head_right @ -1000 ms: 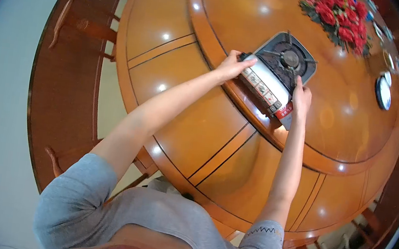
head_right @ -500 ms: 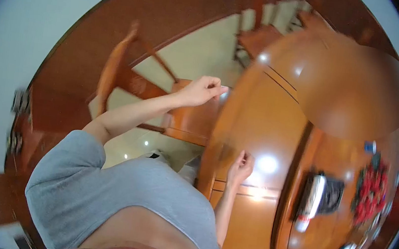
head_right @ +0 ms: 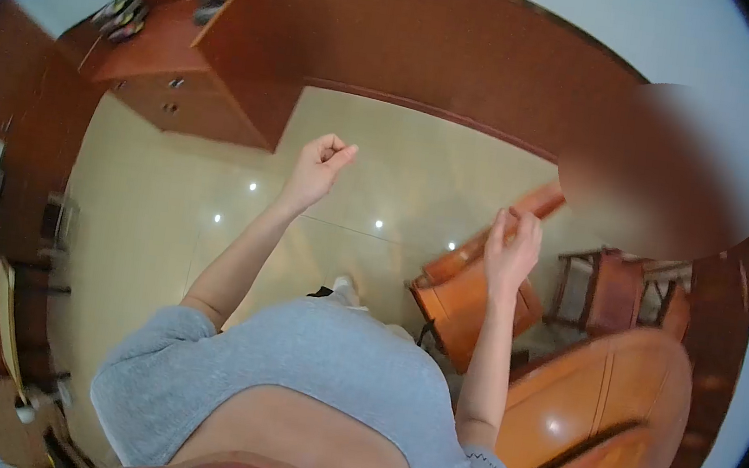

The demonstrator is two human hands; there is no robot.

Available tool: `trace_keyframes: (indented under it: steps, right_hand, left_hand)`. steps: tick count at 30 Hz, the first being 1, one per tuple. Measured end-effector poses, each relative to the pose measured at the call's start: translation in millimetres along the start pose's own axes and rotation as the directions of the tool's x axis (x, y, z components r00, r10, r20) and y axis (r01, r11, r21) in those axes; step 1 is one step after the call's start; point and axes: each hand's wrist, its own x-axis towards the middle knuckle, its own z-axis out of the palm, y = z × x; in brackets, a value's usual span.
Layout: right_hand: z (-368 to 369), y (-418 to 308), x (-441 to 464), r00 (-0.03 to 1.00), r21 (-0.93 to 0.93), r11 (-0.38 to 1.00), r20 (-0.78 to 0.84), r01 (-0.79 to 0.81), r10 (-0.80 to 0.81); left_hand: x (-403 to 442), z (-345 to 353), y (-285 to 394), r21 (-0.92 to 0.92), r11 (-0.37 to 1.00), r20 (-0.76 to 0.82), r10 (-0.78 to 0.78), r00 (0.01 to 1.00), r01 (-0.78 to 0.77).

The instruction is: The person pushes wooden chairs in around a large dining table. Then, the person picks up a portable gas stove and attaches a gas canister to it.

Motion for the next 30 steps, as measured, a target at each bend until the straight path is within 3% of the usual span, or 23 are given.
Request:
trace_keyframes:
  steps: [2, 4, 5, 7, 8, 9, 11, 13, 14, 16, 17, 19, 20, 21, 22, 23, 24, 25, 27, 29, 30]
  right_hand:
    - [54.0, -33.7, 21.9, 0.983, -0.226, 0.957, 0.053, 0.184, -0.177]
    - [98.4, -39.4, 21.2, 0.963, -0.383, 0.897, 0.232, 0.222, -0.139]
    - [116.0, -36.8, 20.0, 0.938, -0.452, 0.849, 0.322, 0.273, -0.130]
    - [138.0, -44.8, 24.5, 0.825, -0.596, 0.707, 0.565, 0.382, 0.031]
    - [145.7, -49.2, 22.5, 0.843, -0.571, 0.757, 0.535, 0.317, 0.051]
    - [150.9, -53.4, 23.4, 0.858, -0.542, 0.802, 0.508, 0.250, 0.076]
    - [160.7, -49.7, 29.7, 0.856, -0.598, 0.719, 0.517, 0.355, 0.007]
    - [171.1, -67.2, 45.3, 0.790, -0.658, 0.637, 0.601, 0.401, 0.123]
    - [182.8, -56.4, 49.9, 0.775, -0.691, 0.537, 0.623, 0.483, 0.104]
    - [204.4, -66.4, 67.9, 0.711, -0.710, 0.503, 0.662, 0.493, 0.238]
    - [216.4, -68.4, 72.2, 0.703, -0.691, 0.485, 0.683, 0.535, 0.198]
    - [252.0, -50.1, 79.2, 0.629, -0.654, 0.425, 0.746, 0.626, 0.220]
    - [278.3, -68.5, 90.8, 0.482, -0.643, 0.487, 0.766, 0.591, 0.426]
    - [304.0, -77.9, 92.5, 0.420, -0.614, 0.680, 0.782, 0.400, 0.459]
    - [339.1, -29.5, 75.9, 0.296, -0.280, 0.926, 0.934, 0.253, 0.202]
    - [370.4, -77.7, 92.3, 0.114, -0.302, 0.875, 0.953, 0.379, 0.279]
    - [394.6, -108.4, 94.6, 0.105, -0.268, 0.949, 0.962, 0.164, 0.254]
    - [418.9, -176.3, 117.5, 0.031, -0.254, 0.917, 0.966, 0.309, 0.257]
    - [484.6, -194.8, 119.1, 0.116, -0.105, 0.986, 0.989, 0.128, 0.090]
    - [545.0, -241.1, 142.8, 0.037, 0.042, 0.982, 0.998, 0.185, -0.050]
    - [577.2, -259.1, 153.8, 0.019, 0.131, 0.939, 0.989, 0.318, -0.145]
  left_hand:
    - [6.0, -87.6, -16.1, -0.015, 1.000, -0.106, 0.009, 0.994, -0.011]
    - [12.2, -159.9, -31.5, -0.027, 0.999, -0.198, 0.022, 0.980, -0.028]
    - [13.2, -191.6, -38.8, 0.055, 0.998, -0.230, 0.008, 0.973, 0.005]
    - [13.3, -240.5, -61.2, 0.128, 0.991, -0.301, -0.009, 0.954, 0.050]
    - [11.4, -261.7, -78.0, 0.191, 0.970, -0.310, -0.088, 0.947, 0.152]
    - [10.0, -276.4, -96.1, 0.248, 0.935, -0.325, -0.167, 0.931, 0.254]
    - [11.5, -283.4, -139.3, 0.215, 0.937, -0.350, -0.190, 0.917, 0.276]
    - [22.2, -281.2, -174.7, 0.180, 0.932, -0.322, -0.246, 0.914, 0.314]
    - [30.3, -279.4, -185.6, 0.176, 0.922, -0.296, -0.284, 0.912, 0.345]
    - [51.9, -280.8, -180.7, 0.165, 0.879, -0.235, -0.405, 0.884, 0.447]
    - [69.3, -288.2, -180.4, 0.161, 0.876, -0.249, -0.409, 0.878, 0.454]
    - [107.5, -306.6, -181.1, 0.335, 0.837, -0.158, -0.403, 0.902, 0.432]
    - [128.6, -315.7, -182.8, 0.331, 0.834, -0.173, -0.407, 0.897, 0.442]
    - [149.0, -324.6, -184.5, 0.442, 0.804, -0.133, -0.381, 0.915, 0.399]
    - [166.9, -334.6, -184.9, 0.545, 0.763, -0.089, -0.361, 0.928, 0.348]
    - [182.4, -343.2, -184.0, 0.534, 0.762, -0.116, -0.364, 0.924, 0.367]
    - [196.0, -352.4, -182.3, 0.577, 0.754, -0.062, -0.342, 0.938, 0.314]
    - [208.3, -361.8, -179.9, 0.616, 0.744, -0.007, -0.322, 0.947, 0.258]
    - [240.1, -387.4, -166.8, 0.604, 0.759, -0.045, -0.271, 0.961, 0.242]
    - [263.9, -422.4, -148.1, 0.595, 0.772, -0.084, -0.219, 0.972, 0.225]
    - [271.0, -442.6, -137.8, 0.541, 0.781, -0.194, -0.244, 0.950, 0.311]
